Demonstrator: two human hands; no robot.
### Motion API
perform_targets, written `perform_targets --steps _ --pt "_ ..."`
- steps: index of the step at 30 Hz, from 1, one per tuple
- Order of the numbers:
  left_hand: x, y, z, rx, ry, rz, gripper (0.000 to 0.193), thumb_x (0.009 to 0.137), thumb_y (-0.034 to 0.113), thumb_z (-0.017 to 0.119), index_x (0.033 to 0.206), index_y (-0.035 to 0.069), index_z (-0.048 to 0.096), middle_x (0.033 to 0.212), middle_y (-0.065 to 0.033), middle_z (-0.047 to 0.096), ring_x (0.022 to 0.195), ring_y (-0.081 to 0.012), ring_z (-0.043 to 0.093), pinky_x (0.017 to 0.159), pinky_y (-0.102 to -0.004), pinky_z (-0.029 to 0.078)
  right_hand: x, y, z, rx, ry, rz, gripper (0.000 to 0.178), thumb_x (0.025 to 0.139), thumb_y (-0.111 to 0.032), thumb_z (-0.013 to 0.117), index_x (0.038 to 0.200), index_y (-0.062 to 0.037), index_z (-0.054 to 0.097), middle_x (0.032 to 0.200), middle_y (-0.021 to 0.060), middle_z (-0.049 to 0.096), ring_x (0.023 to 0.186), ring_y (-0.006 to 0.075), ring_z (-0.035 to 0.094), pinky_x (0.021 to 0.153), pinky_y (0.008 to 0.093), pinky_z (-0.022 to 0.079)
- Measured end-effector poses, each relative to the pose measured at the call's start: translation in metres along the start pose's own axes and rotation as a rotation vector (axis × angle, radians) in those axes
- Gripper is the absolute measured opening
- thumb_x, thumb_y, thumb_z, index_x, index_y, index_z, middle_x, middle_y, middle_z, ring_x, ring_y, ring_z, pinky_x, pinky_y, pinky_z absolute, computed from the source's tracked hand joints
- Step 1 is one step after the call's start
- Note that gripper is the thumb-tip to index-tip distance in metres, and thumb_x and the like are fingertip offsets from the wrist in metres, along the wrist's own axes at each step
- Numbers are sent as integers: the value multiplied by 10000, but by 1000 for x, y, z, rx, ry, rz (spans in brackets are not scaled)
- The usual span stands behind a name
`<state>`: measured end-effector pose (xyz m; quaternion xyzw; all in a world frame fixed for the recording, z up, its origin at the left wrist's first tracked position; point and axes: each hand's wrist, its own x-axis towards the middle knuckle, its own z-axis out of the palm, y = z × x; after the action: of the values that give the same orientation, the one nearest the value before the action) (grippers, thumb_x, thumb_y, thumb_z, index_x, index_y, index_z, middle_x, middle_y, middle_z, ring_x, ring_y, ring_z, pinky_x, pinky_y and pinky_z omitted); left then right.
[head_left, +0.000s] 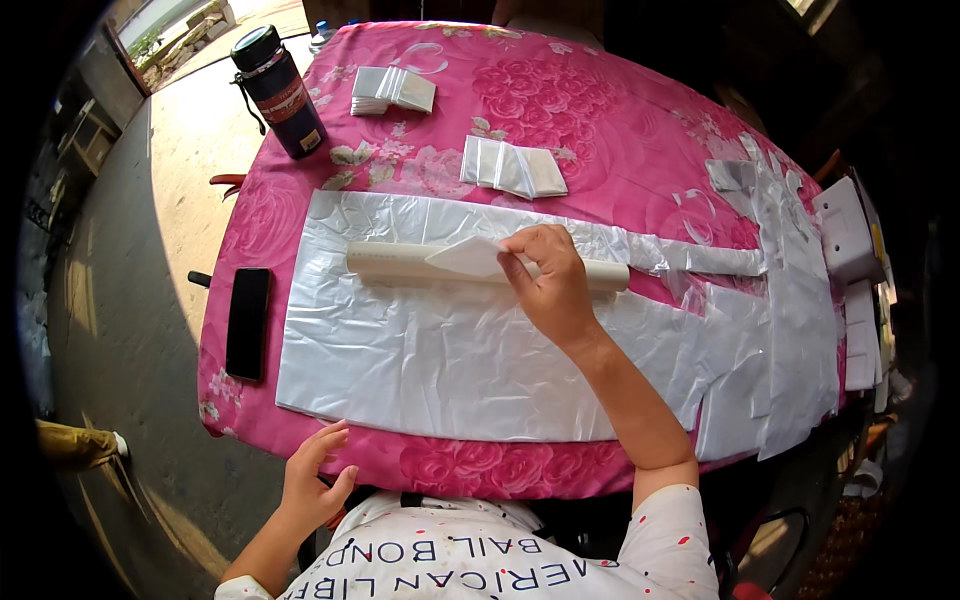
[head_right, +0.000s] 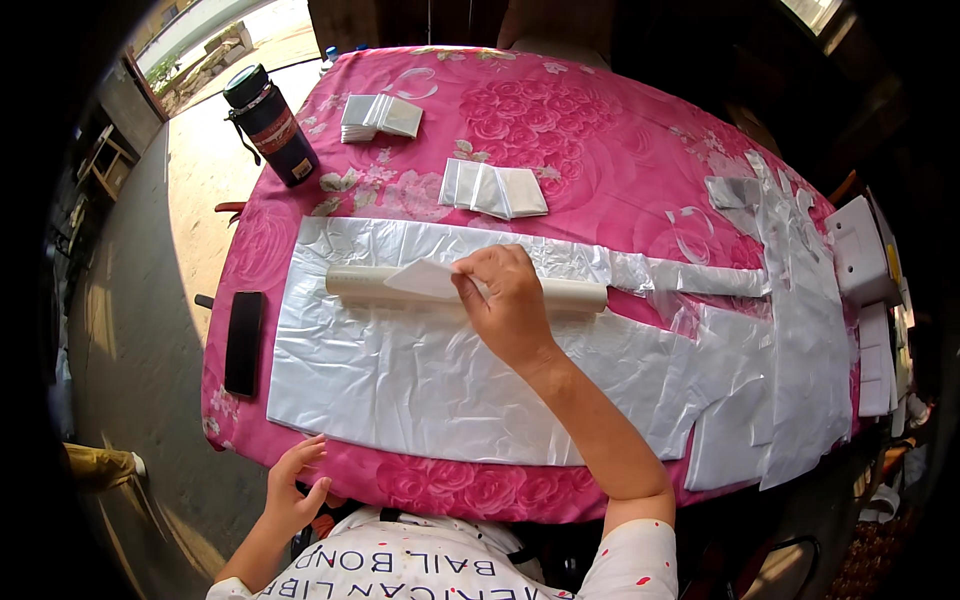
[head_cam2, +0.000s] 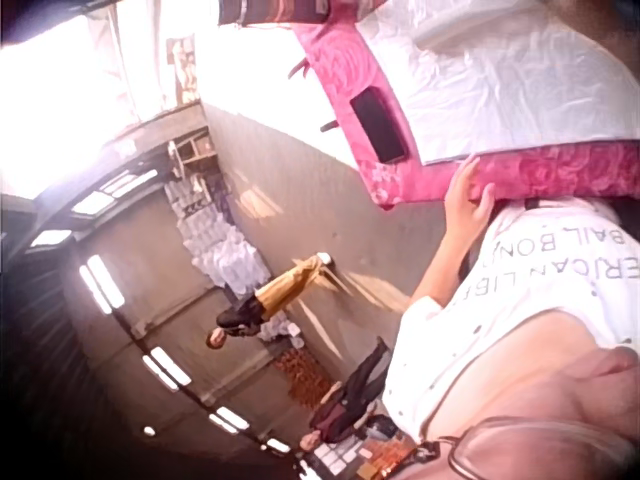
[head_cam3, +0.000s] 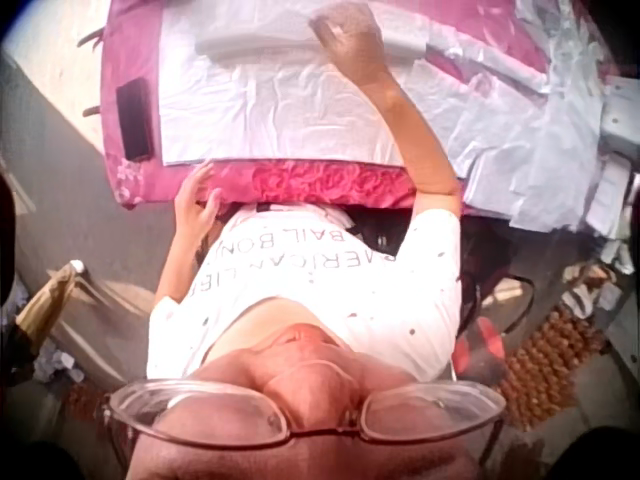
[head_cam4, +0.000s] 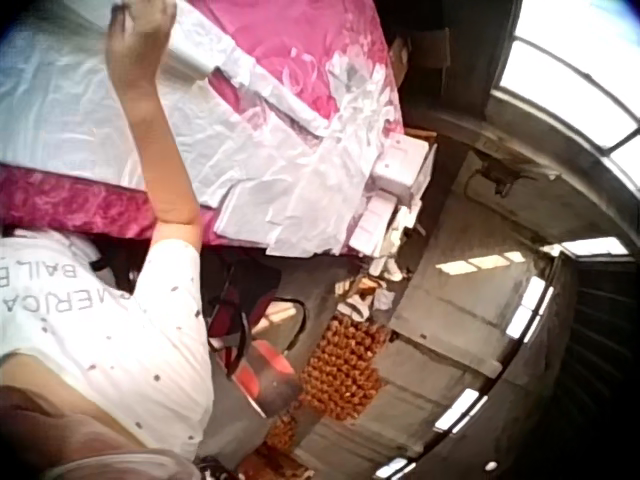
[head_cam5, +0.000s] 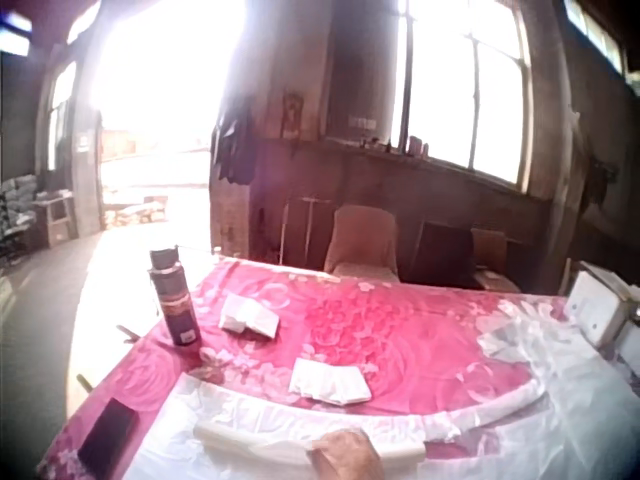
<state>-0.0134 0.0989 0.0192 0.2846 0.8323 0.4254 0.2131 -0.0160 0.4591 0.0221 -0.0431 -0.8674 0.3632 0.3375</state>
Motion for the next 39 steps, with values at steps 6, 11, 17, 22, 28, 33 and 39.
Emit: perform_targets --steps 6,11,17,22,28,33,39 --pt "4 3 20 -96 -110 20 411 733 -7 642 1135 1 557 1220 -150 544 979 -201 610 776 -284 503 78 161 -27 -8 117 567 255 818 -211 612 942 9 649 788 111 655 702 198 614 666 331 473" --pt "7 7 23 -68 -102 23 391 737 -23 628 1121 -3 559 1207 -164 546 967 -219 615 784 -293 503 73 156 -9 -678 118 517 341 779 -289 658 996 -26 650 991 152 626 946 265 589 801 355 460" --pt "17 5 21 30 -67 119 414 710 29 669 1110 16 561 1193 -163 558 954 -275 611 795 -334 496 2 80 -47 -43 -342 232 432 762 -322 684 1103 -65 617 1155 125 562 1095 301 501 931 401 405" --pt "58 38 40 186 -197 451 453 712 91 688 1135 33 539 1216 -157 541 994 -313 592 804 -364 498 -85 46 -100 -569 -414 195 522 726 -261 726 1183 -65 567 1132 134 541 1050 290 507 909 398 419" --pt "97 64 113 177 -278 451 714 734 209 698 1350 84 359 1434 -259 213 1257 -448 331 995 -464 349 -168 -28 -106 -138 -446 456 503 802 -349 649 1177 -25 561 1135 146 535 1061 298 493 908 381 416" --pt "111 76 171 431 -262 668 789 764 390 657 1390 72 296 1443 -318 48 1312 -541 59 1057 -551 181 -203 5 -125 -354 -375 204 518 866 -384 544 1267 -61 489 1347 159 407 1240 325 379 1021 410 313" --pt "113 82 188 190 -299 698 780 786 383 626 1387 31 275 1443 -323 49 1330 -509 66 1076 -524 161 -229 83 -230 -764 -246 365 571 863 -350 536 1323 -39 405 1399 153 352 1297 321 313 1053 421 271"
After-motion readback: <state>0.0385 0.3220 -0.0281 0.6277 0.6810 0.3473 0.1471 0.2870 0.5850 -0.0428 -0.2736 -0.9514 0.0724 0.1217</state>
